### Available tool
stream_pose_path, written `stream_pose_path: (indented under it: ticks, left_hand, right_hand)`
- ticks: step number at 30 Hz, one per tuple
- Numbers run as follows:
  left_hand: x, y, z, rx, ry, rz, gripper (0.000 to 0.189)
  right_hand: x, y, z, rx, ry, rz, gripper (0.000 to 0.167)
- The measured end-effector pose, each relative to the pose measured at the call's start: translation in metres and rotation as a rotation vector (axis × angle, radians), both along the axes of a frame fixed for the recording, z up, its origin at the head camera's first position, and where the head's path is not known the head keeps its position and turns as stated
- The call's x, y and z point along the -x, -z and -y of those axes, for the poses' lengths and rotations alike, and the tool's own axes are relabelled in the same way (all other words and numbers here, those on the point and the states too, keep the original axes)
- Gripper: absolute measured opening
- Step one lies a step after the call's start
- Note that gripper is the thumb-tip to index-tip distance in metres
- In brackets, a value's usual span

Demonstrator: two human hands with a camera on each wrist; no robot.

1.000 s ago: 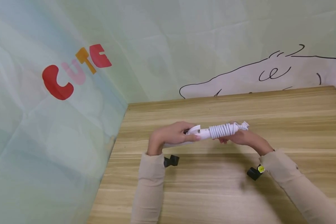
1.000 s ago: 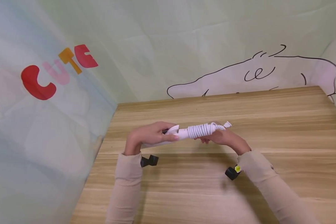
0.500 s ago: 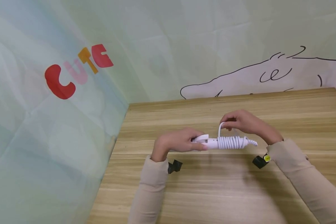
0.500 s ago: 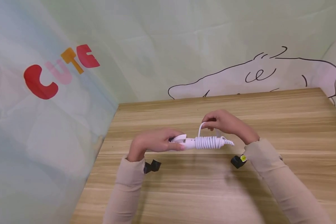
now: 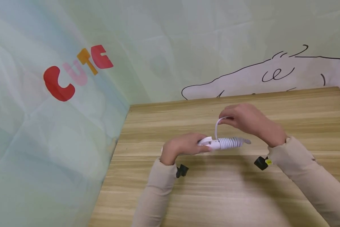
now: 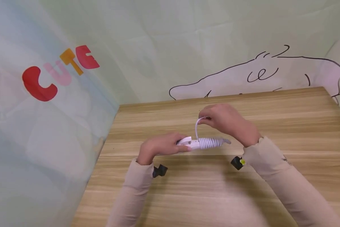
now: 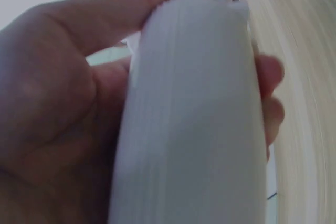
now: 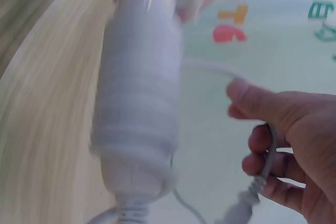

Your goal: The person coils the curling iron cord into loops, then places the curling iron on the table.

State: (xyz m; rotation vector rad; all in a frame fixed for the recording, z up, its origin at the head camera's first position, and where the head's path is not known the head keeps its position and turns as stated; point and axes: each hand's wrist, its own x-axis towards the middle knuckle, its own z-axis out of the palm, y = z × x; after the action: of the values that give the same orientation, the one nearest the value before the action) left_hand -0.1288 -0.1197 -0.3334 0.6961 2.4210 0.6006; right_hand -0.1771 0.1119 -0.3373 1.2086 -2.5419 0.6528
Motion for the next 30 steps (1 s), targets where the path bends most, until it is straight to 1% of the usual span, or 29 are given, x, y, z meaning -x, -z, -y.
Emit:
stream_pose_path:
  ticks: [2,4,5,7,9,11,14,17,20,23,25,26,30]
  left_hand:
    - [0.002,0.003,0.002,0.021,-0.047,-0.023,0.024]
    - [0.005,0.006,0.004,0.044,-0.077,-0.056,0.025]
    - [0.007,0.008,0.005,0.055,-0.09,-0.068,0.025]
    - [0.011,0.01,0.008,0.054,-0.113,-0.082,0.025]
    - [0.015,0.013,0.012,0.038,-0.131,-0.09,0.025]
    - [0.019,0.014,0.016,0.015,-0.153,-0.09,0.025]
    - [0.023,0.014,0.023,-0.013,-0.172,-0.104,0.025]
    - [0.026,0.011,0.028,-0.036,-0.17,-0.133,0.025]
    - [0.028,0.008,0.03,-0.055,-0.16,-0.151,0.024]
    - [0.027,0.006,0.03,-0.074,-0.148,-0.126,0.024]
    - [0.026,0.005,0.029,-0.088,-0.13,-0.107,0.024]
    - [0.025,0.004,0.028,-0.095,-0.122,-0.099,0.024]
    - [0.022,0.002,0.026,-0.109,-0.102,-0.084,0.024]
  right_hand:
    - [-0.007,-0.003,0.004,-0.007,0.011,-0.07,0.007]
    - [-0.013,-0.003,0.008,-0.008,0.03,-0.104,0.008]
    - [-0.016,-0.003,0.01,-0.008,0.04,-0.105,0.009]
    - [-0.023,-0.001,0.013,-0.006,0.063,-0.08,0.01]
    - [-0.029,0.001,0.016,-0.006,0.088,-0.022,0.011]
    - [-0.036,0.003,0.019,-0.016,0.107,0.073,0.012]
    - [-0.044,0.007,0.021,-0.029,0.106,0.227,0.012]
    - [-0.05,0.015,0.021,-0.027,0.063,0.366,0.012]
    - [-0.051,0.03,0.019,0.022,-0.012,0.525,0.011]
    - [-0.047,0.05,0.016,0.104,-0.078,0.646,0.01]
    - [-0.044,0.063,0.014,0.151,-0.102,0.668,0.011]
    - [-0.042,0.068,0.014,0.17,-0.111,0.662,0.012]
    - [-0.038,0.085,0.014,0.224,-0.094,0.594,0.014]
